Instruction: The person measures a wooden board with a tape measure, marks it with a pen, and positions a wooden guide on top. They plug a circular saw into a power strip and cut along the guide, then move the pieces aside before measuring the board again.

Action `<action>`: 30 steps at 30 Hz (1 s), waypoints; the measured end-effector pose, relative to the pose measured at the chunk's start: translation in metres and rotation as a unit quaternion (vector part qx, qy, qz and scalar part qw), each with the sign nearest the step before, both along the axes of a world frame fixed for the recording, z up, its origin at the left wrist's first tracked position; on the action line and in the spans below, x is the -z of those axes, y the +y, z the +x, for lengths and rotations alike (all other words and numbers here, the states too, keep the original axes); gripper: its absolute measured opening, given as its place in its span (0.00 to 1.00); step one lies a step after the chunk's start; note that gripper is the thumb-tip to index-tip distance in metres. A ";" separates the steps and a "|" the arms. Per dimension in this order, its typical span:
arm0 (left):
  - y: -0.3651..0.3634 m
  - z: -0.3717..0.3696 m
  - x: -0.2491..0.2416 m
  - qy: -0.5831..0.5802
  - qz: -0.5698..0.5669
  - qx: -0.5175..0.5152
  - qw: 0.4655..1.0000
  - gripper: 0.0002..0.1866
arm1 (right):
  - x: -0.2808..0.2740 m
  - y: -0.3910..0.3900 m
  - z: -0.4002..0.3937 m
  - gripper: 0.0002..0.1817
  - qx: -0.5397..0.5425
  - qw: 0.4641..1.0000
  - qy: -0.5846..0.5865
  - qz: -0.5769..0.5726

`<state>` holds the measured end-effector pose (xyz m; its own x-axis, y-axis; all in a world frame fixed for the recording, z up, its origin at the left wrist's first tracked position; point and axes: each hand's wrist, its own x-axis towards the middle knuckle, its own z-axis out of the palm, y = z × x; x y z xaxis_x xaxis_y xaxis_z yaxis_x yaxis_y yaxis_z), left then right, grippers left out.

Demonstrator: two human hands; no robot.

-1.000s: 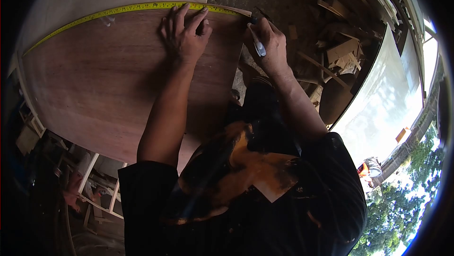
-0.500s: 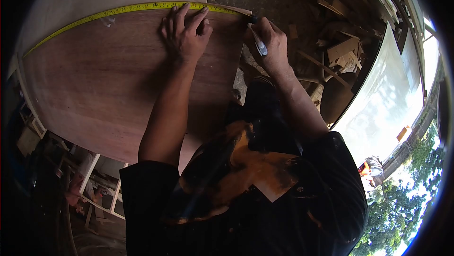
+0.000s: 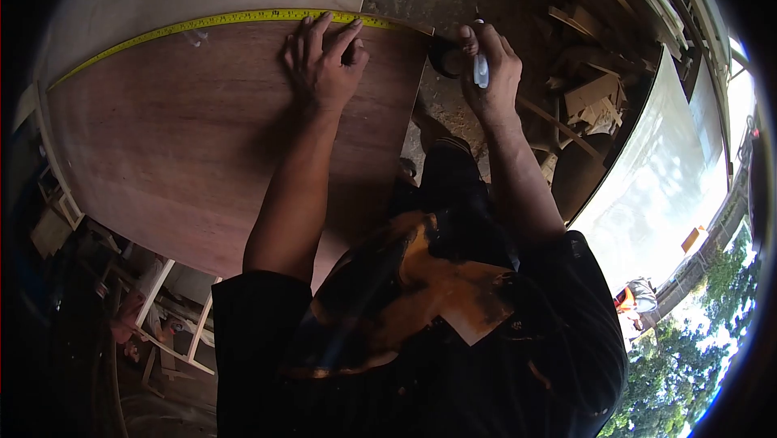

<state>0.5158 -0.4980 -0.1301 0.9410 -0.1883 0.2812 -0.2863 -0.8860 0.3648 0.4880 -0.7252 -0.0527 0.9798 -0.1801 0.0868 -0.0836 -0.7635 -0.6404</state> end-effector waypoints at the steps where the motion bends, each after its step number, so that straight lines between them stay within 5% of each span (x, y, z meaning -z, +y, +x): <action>1: 0.000 0.000 -0.001 -0.003 0.003 -0.001 1.000 0.18 | 0.002 -0.002 0.001 0.15 -0.030 0.999 0.022 -0.021; 5: 0.000 -0.002 0.000 0.001 0.000 0.000 1.000 0.18 | 0.017 0.008 -0.015 0.26 -0.089 0.990 0.099 -0.047; 8: -0.004 0.002 -0.014 -0.018 0.019 0.011 1.000 0.17 | 0.022 0.011 -0.014 0.26 -0.071 0.988 0.116 -0.079; 10: 0.001 -0.005 -0.013 0.013 -0.273 -0.043 0.961 0.16 | -0.002 0.014 -0.010 0.24 -0.079 0.988 0.104 -0.084; 11: 0.006 -0.005 -0.015 -0.061 -0.256 -0.106 0.959 0.14 | -0.023 0.019 -0.007 0.23 -0.130 0.985 0.111 0.002; 13: 0.043 -0.031 -0.004 -0.022 -0.502 -0.323 0.802 0.14 | -0.049 0.032 -0.008 0.21 -0.220 0.962 0.104 0.124; 14: 0.074 -0.055 0.006 -0.089 -0.434 -0.346 0.827 0.15 | -0.040 0.041 -0.011 0.21 -0.237 0.944 0.153 0.173; 15: 0.100 -0.086 0.006 -0.092 -0.424 -0.396 0.809 0.15 | -0.030 0.053 -0.017 0.22 -0.258 0.918 0.205 0.220; 17: 0.153 -0.165 -0.003 -0.064 -0.296 -0.420 0.856 0.14 | -0.045 0.078 -0.035 0.22 -0.219 0.814 0.354 0.406; 20: 0.233 -0.309 -0.009 -0.102 -0.178 -0.482 0.852 0.13 | -0.039 0.124 -0.069 0.21 -0.282 0.837 0.341 0.321; 21: 0.278 -0.372 0.010 -0.135 -0.289 -0.530 0.786 0.12 | -0.034 0.141 -0.088 0.21 -0.251 0.835 0.344 0.349; 23: 0.304 -0.460 -0.006 -0.186 -0.296 -0.624 0.699 0.11 | -0.026 0.171 -0.122 0.21 -0.225 0.800 0.384 0.403; 26: 0.303 -0.599 -0.031 -0.231 -0.126 -0.735 0.625 0.10 | -0.012 0.202 -0.178 0.19 -0.219 0.757 0.430 0.441; 30: 0.286 -0.786 0.011 -0.240 -0.146 -0.788 0.547 0.12 | -0.004 0.243 -0.259 0.10 -0.219 0.727 0.471 0.449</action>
<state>-0.2700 -0.2116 -0.1407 -0.3267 0.8703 0.3687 0.6252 -0.0936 0.7748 0.2286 -0.4818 -0.0482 0.5090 0.5983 -0.6188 -0.6824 -0.1577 -0.7138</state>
